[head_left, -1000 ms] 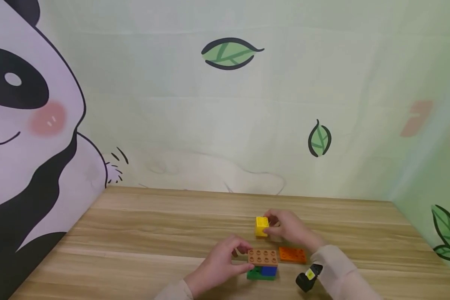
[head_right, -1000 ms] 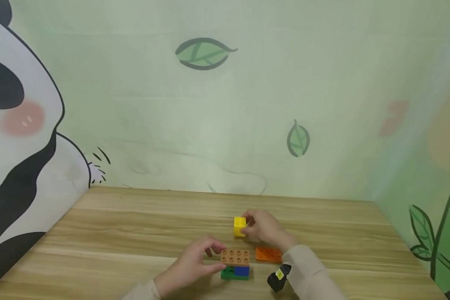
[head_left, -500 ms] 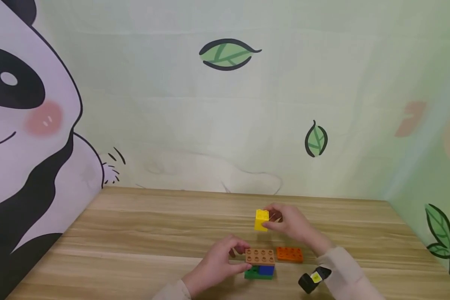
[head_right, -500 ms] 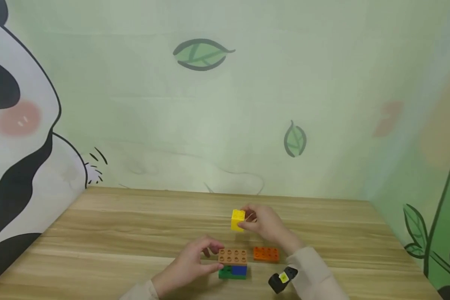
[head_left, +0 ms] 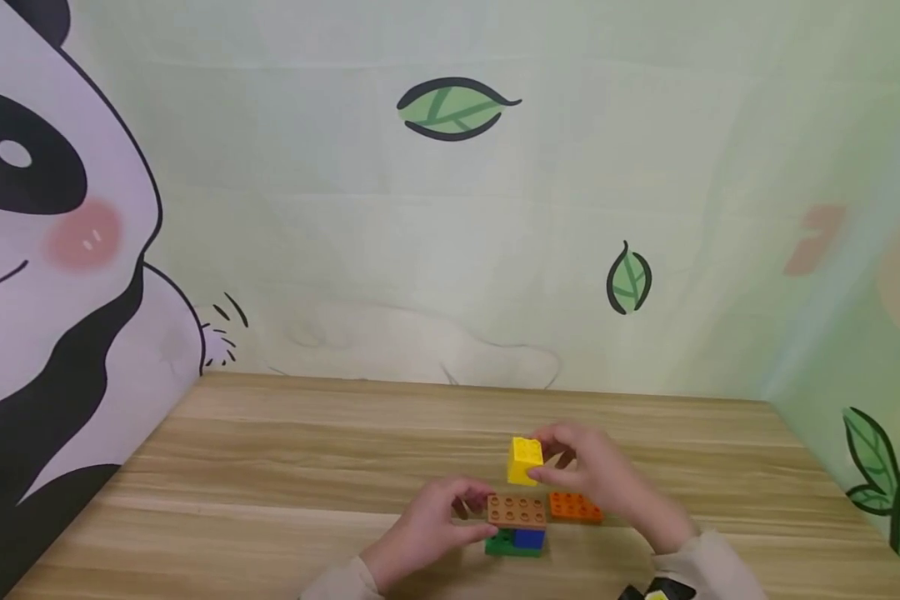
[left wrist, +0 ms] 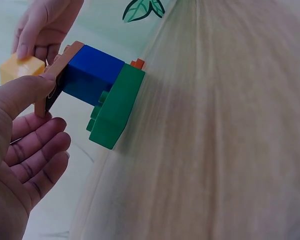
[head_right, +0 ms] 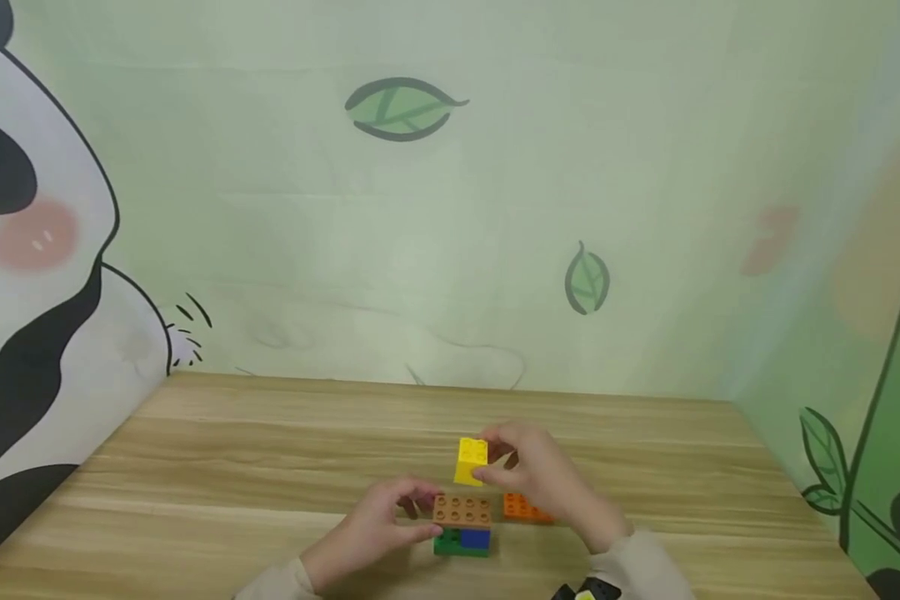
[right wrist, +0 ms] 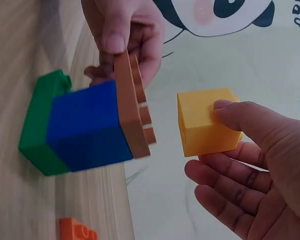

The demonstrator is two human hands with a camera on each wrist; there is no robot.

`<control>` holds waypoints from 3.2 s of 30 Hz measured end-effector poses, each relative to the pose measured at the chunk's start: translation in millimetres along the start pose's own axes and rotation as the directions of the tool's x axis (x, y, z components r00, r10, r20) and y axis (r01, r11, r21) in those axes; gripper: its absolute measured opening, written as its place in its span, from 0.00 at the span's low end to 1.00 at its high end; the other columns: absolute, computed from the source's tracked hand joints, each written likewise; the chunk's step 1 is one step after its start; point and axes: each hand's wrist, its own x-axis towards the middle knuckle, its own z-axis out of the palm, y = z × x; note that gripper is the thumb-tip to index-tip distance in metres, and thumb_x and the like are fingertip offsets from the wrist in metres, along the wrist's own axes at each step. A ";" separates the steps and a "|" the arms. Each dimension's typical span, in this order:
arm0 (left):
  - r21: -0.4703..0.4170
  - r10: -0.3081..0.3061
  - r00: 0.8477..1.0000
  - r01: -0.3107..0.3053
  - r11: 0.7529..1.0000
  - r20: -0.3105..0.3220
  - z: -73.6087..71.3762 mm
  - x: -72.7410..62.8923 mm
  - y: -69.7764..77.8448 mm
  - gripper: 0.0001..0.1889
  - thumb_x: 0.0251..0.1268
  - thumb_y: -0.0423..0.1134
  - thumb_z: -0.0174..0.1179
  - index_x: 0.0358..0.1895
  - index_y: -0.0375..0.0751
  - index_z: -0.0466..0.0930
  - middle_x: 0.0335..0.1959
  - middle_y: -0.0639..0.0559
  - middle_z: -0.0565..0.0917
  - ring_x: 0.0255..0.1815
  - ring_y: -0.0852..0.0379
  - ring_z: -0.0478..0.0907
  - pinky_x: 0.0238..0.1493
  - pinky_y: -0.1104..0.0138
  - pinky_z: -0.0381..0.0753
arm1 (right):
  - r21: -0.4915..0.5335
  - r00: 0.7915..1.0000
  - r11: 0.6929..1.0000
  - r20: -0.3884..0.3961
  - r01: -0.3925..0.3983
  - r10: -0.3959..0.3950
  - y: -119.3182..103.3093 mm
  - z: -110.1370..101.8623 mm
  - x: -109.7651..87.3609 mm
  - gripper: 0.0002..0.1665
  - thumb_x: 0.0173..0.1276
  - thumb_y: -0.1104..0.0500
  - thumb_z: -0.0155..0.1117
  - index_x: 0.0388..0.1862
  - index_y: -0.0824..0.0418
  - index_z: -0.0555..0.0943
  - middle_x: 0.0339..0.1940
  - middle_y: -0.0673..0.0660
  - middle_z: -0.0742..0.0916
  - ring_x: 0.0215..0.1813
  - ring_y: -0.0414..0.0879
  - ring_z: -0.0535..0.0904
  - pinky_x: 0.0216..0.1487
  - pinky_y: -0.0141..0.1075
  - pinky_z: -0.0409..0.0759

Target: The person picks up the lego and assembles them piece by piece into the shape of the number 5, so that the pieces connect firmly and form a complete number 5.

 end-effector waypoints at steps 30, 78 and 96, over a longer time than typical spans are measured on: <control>0.016 0.041 0.999 -0.041 0.999 -0.011 -0.1 -3.8 -2.6 0.15 0.60 0.45 0.66 0.46 0.41 0.81 0.41 0.51 0.85 0.36 0.68 0.75 0.41 0.75 0.78 | -0.008 0.992 0.996 -0.094 0.085 -0.085 -13.2 39.7 -23.6 0.21 0.62 0.47 0.68 0.50 0.57 0.81 0.44 0.50 0.85 0.42 0.39 0.80 0.43 0.32 0.82; 0.036 0.052 0.999 -0.052 0.998 -0.005 0.4 -5.7 2.8 0.14 0.60 0.42 0.66 0.45 0.39 0.81 0.37 0.52 0.83 0.34 0.71 0.74 0.40 0.76 0.78 | -0.078 0.992 0.993 -0.083 0.088 -0.094 -17.3 47.1 -23.7 0.20 0.62 0.53 0.69 0.51 0.59 0.80 0.43 0.50 0.83 0.41 0.38 0.79 0.43 0.28 0.82; 0.041 0.031 0.999 -0.031 0.999 0.019 2.0 -6.3 3.4 0.13 0.62 0.41 0.64 0.46 0.40 0.80 0.38 0.54 0.82 0.37 0.71 0.75 0.43 0.76 0.78 | -0.176 0.989 0.977 -0.061 0.120 -0.133 -20.4 47.4 -22.0 0.18 0.62 0.57 0.68 0.49 0.63 0.80 0.44 0.52 0.83 0.41 0.37 0.78 0.43 0.28 0.82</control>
